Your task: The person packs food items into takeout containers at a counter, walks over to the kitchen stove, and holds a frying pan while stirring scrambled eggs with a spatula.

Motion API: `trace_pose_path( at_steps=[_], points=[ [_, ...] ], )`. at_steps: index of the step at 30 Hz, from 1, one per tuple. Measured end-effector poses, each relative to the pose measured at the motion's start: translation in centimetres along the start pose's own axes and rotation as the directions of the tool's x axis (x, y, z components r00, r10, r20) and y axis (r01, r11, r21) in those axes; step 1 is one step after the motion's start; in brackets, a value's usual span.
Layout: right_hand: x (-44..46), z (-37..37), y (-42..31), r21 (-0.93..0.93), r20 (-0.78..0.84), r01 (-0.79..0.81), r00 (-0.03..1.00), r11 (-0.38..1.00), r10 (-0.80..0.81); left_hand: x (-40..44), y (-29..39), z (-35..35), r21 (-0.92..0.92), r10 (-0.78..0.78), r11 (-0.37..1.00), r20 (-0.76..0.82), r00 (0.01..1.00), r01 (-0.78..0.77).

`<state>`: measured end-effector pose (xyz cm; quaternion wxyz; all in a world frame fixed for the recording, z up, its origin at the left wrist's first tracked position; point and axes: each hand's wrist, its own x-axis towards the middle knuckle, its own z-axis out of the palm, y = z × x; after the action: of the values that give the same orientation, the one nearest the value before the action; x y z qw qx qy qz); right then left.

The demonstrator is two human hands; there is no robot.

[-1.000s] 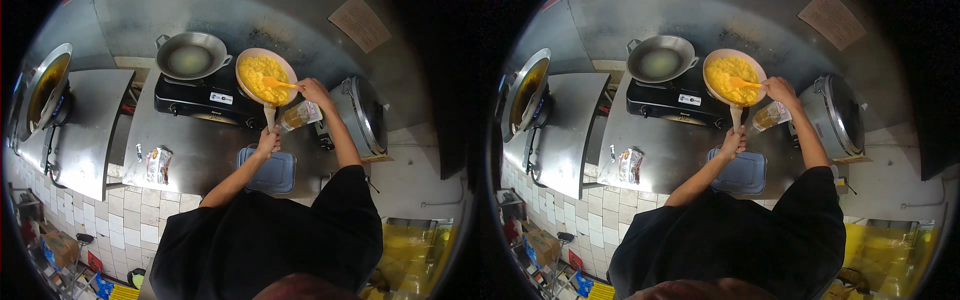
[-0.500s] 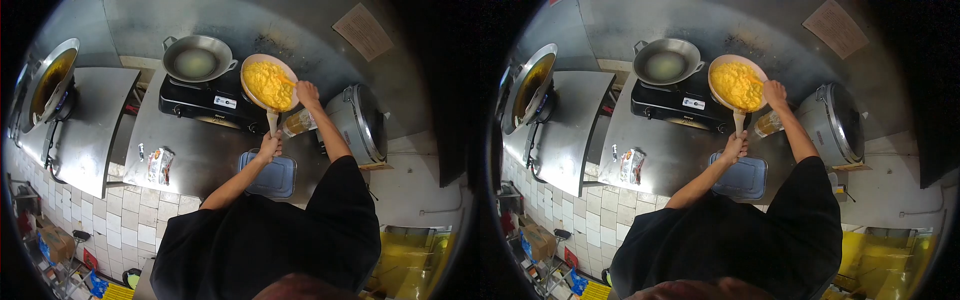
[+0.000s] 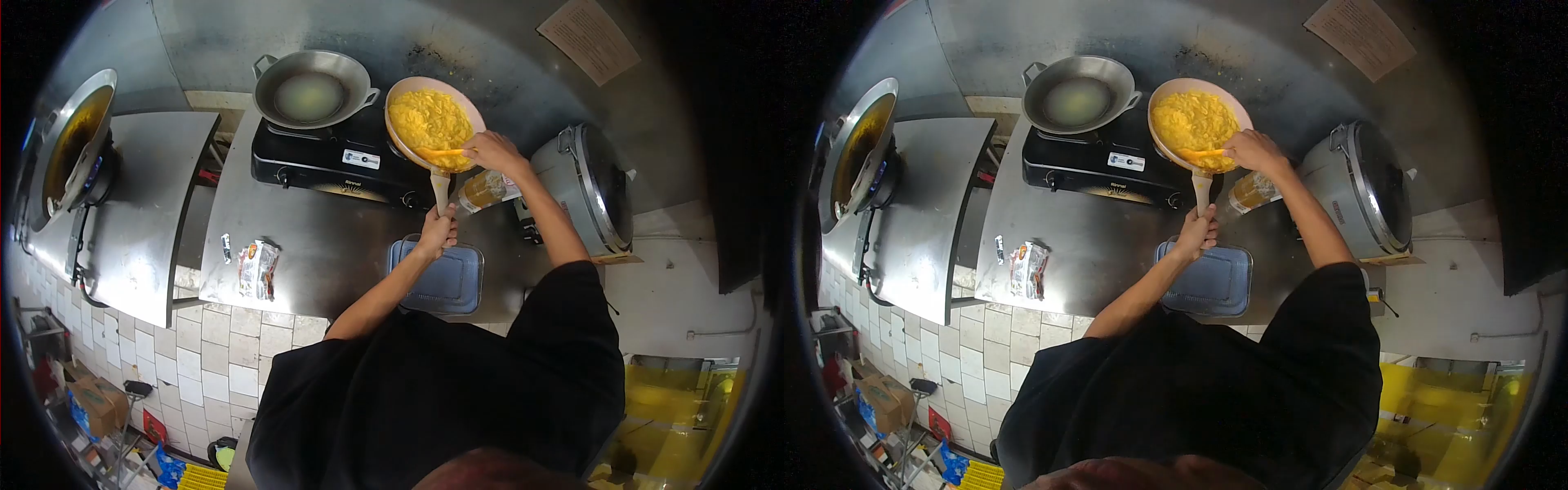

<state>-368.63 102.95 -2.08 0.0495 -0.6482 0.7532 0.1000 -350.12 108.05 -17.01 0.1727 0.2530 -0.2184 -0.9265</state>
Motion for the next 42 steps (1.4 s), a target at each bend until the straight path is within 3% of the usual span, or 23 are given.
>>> trace_pose_path(
  at_steps=[3, 6, 10, 13, 17, 18, 21, 22, 25, 26, 29, 32, 35, 38, 41, 42],
  points=[
    [1.9, 2.1, 0.9, -0.048, -0.125, -0.123, 0.985, 0.991, 0.116, 0.0, -0.6, -0.2, -0.013, 0.015, 1.0, 0.016, 1.0, -0.015],
    [3.4, 2.9, 3.5, -0.123, -0.286, -0.167, 0.95, 0.978, 0.126, -0.3, -0.5, -0.2, -0.019, 0.008, 1.0, 0.009, 1.0, -0.008],
    [2.6, 1.5, 4.9, -0.158, -0.264, -0.301, 0.931, 0.941, 0.253, -0.1, -0.2, -0.1, -0.019, 0.012, 1.0, 0.005, 1.0, -0.012],
    [1.2, 3.0, 5.2, -0.187, -0.098, -0.198, 0.978, 0.962, 0.182, 0.4, -0.6, -0.5, -0.018, 0.001, 1.0, 0.018, 1.0, -0.001],
    [-1.7, -1.3, 3.8, -0.002, -0.014, -0.116, 0.993, 0.993, 0.116, -0.2, 0.0, -0.1, -0.017, -0.007, 1.0, 0.004, 1.0, 0.007],
    [-2.0, -3.2, 2.8, 0.036, 0.021, -0.194, 0.981, 0.98, 0.193, -0.3, 0.0, -0.1, -0.026, -0.003, 1.0, 0.004, 1.0, 0.003],
    [-2.3, -6.0, 2.6, 0.095, 0.092, -0.05, 0.995, 0.994, 0.041, -0.2, -0.2, -0.1, -0.035, -0.004, 0.999, 0.011, 1.0, 0.004],
    [-2.0, -6.3, 2.5, 0.024, 0.191, -0.031, 0.981, 0.999, 0.026, 0.0, -0.3, -0.2, -0.036, -0.001, 0.999, 0.016, 1.0, 0.002],
    [0.1, -2.7, 4.0, -0.236, 0.086, 0.069, 0.995, 0.969, -0.05, 0.6, -0.8, -0.4, -0.036, 0.013, 0.999, 0.022, 1.0, -0.012],
    [0.9, -2.2, 3.4, -0.231, 0.118, 0.068, 0.992, 0.971, -0.042, 0.6, -0.9, -0.4, -0.039, 0.023, 0.999, 0.023, 0.999, -0.022],
    [3.0, -0.1, 4.7, -0.292, -0.114, 0.092, 0.985, 0.952, -0.13, 0.3, -0.6, -0.4, -0.019, 0.02, 1.0, 0.04, 0.999, -0.02],
    [2.8, -1.4, 4.9, -0.184, -0.265, 0.004, 0.963, 0.983, -0.054, 0.0, -0.5, -0.1, -0.033, 0.026, 0.999, 0.022, 0.999, -0.025],
    [3.3, -0.5, 5.6, -0.153, -0.283, -0.182, 0.95, 0.971, 0.133, 0.1, -0.4, 0.0, -0.037, 0.012, 0.999, 0.019, 1.0, -0.011],
    [3.7, 3.2, 6.4, -0.268, -0.226, -0.265, 0.952, 0.926, 0.207, -0.1, -0.2, 0.1, -0.031, 0.003, 1.0, 0.009, 1.0, -0.002],
    [2.1, 2.7, 5.8, -0.068, -0.057, -0.058, 0.997, 0.996, 0.054, -0.4, 0.1, 0.2, -0.019, -0.012, 1.0, 0.004, 1.0, 0.012],
    [0.9, 0.2, 4.3, -0.083, -0.031, -0.087, 0.996, 0.993, 0.085, -0.2, -0.1, 0.2, -0.024, -0.008, 1.0, 0.006, 1.0, 0.008]
  ],
)
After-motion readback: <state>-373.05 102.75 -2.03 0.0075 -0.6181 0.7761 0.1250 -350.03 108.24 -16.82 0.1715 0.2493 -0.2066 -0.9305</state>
